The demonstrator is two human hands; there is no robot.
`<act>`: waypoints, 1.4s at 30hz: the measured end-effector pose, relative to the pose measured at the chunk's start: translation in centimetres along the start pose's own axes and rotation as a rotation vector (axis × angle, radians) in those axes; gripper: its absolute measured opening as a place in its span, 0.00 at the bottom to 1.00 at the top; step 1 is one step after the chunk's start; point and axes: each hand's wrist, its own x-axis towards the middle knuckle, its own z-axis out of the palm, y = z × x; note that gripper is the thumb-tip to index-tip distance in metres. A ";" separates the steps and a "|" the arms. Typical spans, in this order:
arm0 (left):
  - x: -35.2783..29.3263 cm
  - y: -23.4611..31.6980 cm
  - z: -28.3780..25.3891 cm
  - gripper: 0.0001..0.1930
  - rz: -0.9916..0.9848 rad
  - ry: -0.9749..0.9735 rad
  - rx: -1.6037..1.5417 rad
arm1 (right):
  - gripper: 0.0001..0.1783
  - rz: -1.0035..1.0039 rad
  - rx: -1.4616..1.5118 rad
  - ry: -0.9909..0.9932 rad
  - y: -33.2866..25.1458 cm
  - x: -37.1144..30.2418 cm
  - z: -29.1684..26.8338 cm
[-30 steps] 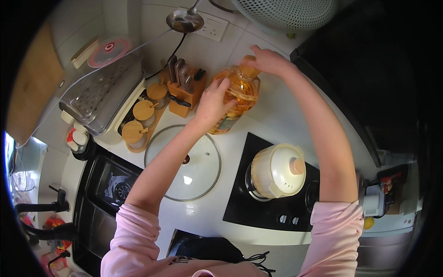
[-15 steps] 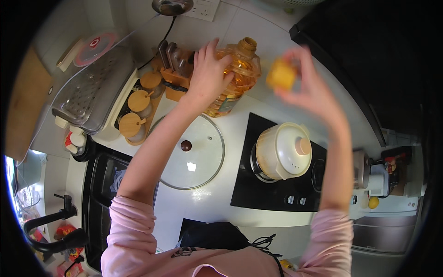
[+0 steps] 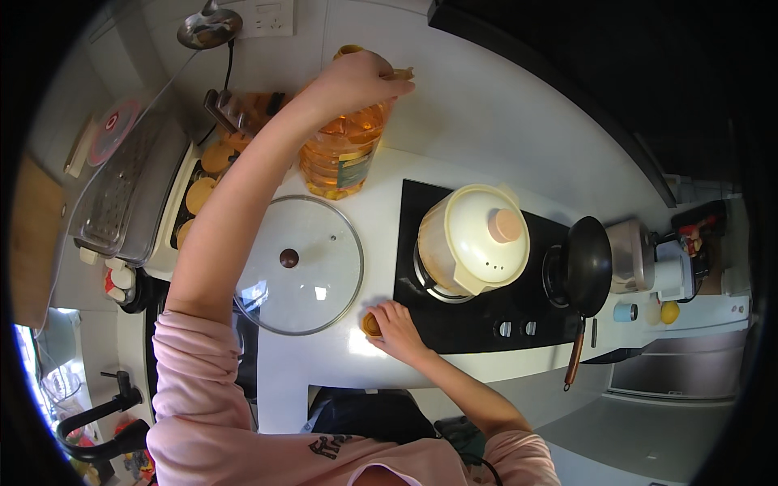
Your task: The person pours oil into a wok on the stove, swirls it to coat the surface, then washes a bowl and places it on a drying rack. They wipe the countertop and stove, wash their hands, and dry them with a towel.
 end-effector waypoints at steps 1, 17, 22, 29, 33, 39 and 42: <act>-0.1 0.0 0.6 0.22 0.033 0.061 -0.034 | 0.46 0.011 0.016 0.041 -0.4 0.0 -0.5; -4.2 4.8 0.6 0.12 -0.057 0.258 -0.447 | 0.72 0.458 0.781 0.856 -0.6 24.2 -1.3; -7.9 7.7 -1.0 0.12 -0.072 0.242 -0.597 | 0.73 0.390 0.754 0.900 -1.7 22.8 -2.2; -13.3 14.7 -4.2 0.11 0.051 0.263 -0.662 | 0.72 0.269 0.744 0.904 -5.6 15.9 -7.3; -16.6 16.8 -8.0 0.12 0.165 0.070 -0.777 | 0.72 0.272 0.723 0.750 -9.2 8.4 -11.7; -19.9 22.1 -5.1 0.11 0.164 0.012 -0.896 | 0.73 0.274 0.752 0.466 -7.6 -4.0 -13.6; -21.6 25.3 -2.1 0.10 0.130 -0.146 -1.008 | 0.72 0.282 0.767 0.436 -6.3 -10.5 -12.6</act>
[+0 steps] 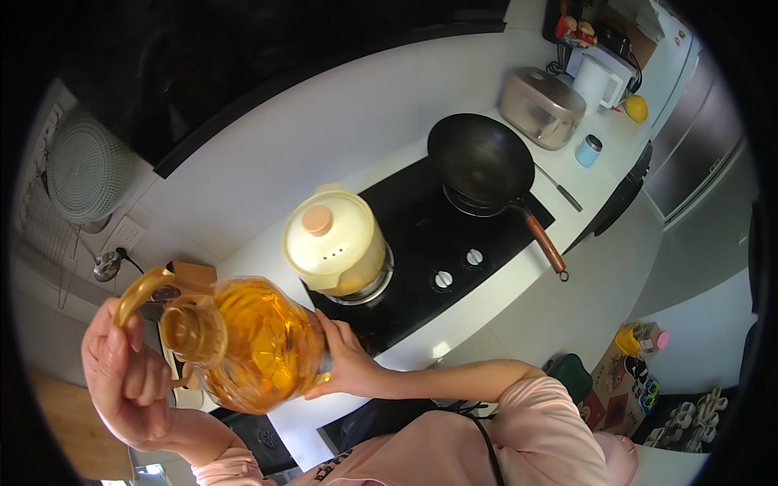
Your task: The person pours oil into a wok on the stove, swirls it to coat the surface, then washes a bowl and places it on a drying rack. They wipe the countertop and stove, wash their hands, and dry them with a towel.
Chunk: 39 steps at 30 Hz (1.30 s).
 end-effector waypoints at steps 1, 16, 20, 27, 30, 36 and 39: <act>-0.3 -0.5 1.8 0.09 -0.028 -0.037 -0.042 | 0.71 -0.026 0.004 0.016 0.9 -1.6 -1.3; -0.4 -5.4 31.1 0.07 -0.081 -0.814 -0.366 | 0.25 0.750 1.287 0.229 25.1 -26.9 -24.3; 0.8 -5.6 38.5 0.06 -0.089 -0.886 -0.332 | 0.25 0.619 1.389 0.406 24.3 -29.6 -25.2; 6.0 -10.3 44.7 0.06 -0.181 -1.173 -0.319 | 0.25 0.410 1.365 0.800 23.4 -35.2 -29.1; 7.3 -12.8 45.6 0.07 0.014 -1.066 -0.180 | 0.25 0.349 1.321 0.920 22.9 -36.4 -30.8; 9.1 -20.2 47.0 0.09 0.253 -0.841 -0.120 | 0.24 0.330 1.224 1.045 22.3 -33.7 -35.1; 10.6 -22.3 46.7 0.10 0.349 -0.737 -0.055 | 0.24 0.339 1.196 1.052 22.3 -31.7 -37.0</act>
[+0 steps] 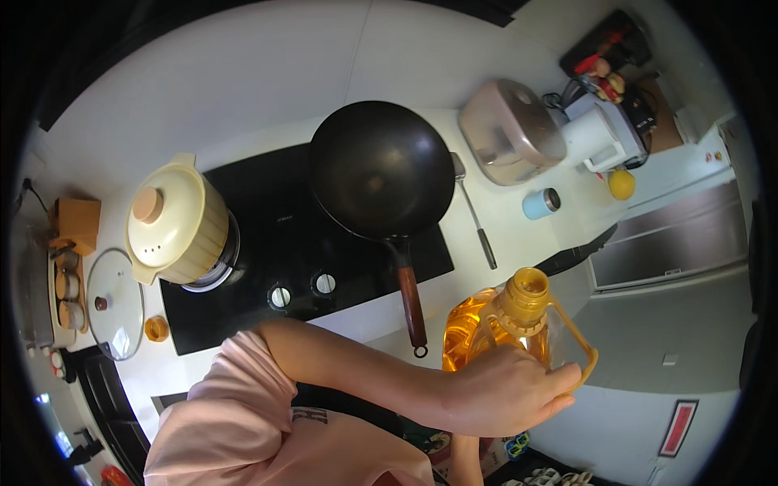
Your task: The person pours oil into a wok on the stove, swirls it to coat the surface, then washes a bowl and places it on a drying rack. They wipe the countertop and stove, wash their hands, and dry them with a towel.
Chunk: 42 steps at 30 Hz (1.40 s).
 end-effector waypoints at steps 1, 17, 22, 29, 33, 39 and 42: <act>0.2 -0.8 -0.6 0.10 0.009 0.013 0.025 | 0.24 0.000 -0.008 -0.001 -0.4 0.7 0.5; 1.9 -10.7 -6.9 0.09 0.013 0.367 0.151 | 0.24 -0.036 -0.121 0.031 -5.1 6.4 4.9; 1.9 -12.4 -7.8 0.09 -0.029 0.407 0.114 | 0.24 -0.040 -0.137 0.047 -6.0 7.0 5.7; 2.3 -14.4 -8.1 0.10 -0.032 0.514 0.061 | 0.23 -0.067 -0.153 0.068 -6.7 7.4 6.4; 2.0 -14.6 -8.6 0.08 -0.084 0.488 0.058 | 0.23 -0.067 -0.161 0.071 -6.8 7.4 6.7; 2.1 -14.7 -8.9 0.08 -0.118 0.466 0.060 | 0.23 -0.055 -0.166 0.076 -6.5 7.5 7.1; 2.1 -14.7 -8.8 0.09 -0.106 0.488 0.083 | 0.23 -0.038 -0.170 0.072 -6.3 7.4 7.2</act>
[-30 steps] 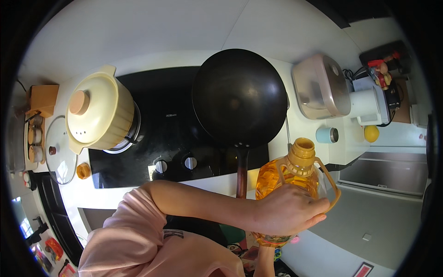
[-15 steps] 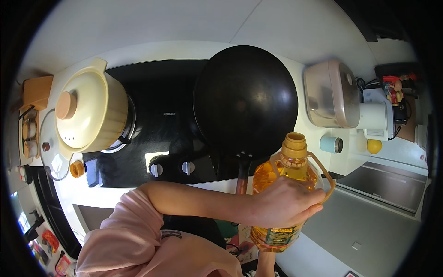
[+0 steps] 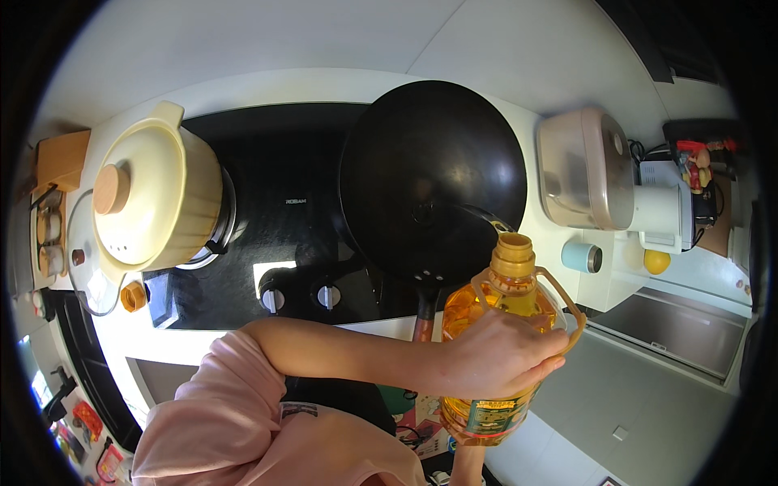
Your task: The person pours oil into a wok on the stove, swirls it to coat the surface, then washes a bowl and places it on a drying rack. They wipe the countertop and stove, wash their hands, and dry them with a towel.
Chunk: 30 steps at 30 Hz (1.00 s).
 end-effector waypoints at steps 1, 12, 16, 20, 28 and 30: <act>0.0 0.1 0.0 0.08 -0.007 0.001 -0.011 | 0.23 0.006 0.000 0.001 0.1 0.1 0.1; -0.1 2.8 1.0 0.09 0.133 -0.015 0.047 | 0.23 0.072 -0.003 -0.072 2.0 1.1 0.7; -0.2 5.2 1.8 0.08 0.186 -0.061 0.065 | 0.23 0.097 0.003 -0.137 2.4 1.6 0.6; -0.2 9.0 2.7 0.08 0.306 -0.045 0.065 | 0.23 0.130 -0.007 -0.228 2.6 2.1 0.7; -4.4 18.8 2.9 0.09 0.484 0.198 0.128 | 0.23 0.280 -0.080 -0.489 4.1 2.1 1.3; -6.4 20.5 2.8 0.09 0.512 0.217 0.183 | 0.23 0.336 -0.095 -0.553 5.0 1.5 1.4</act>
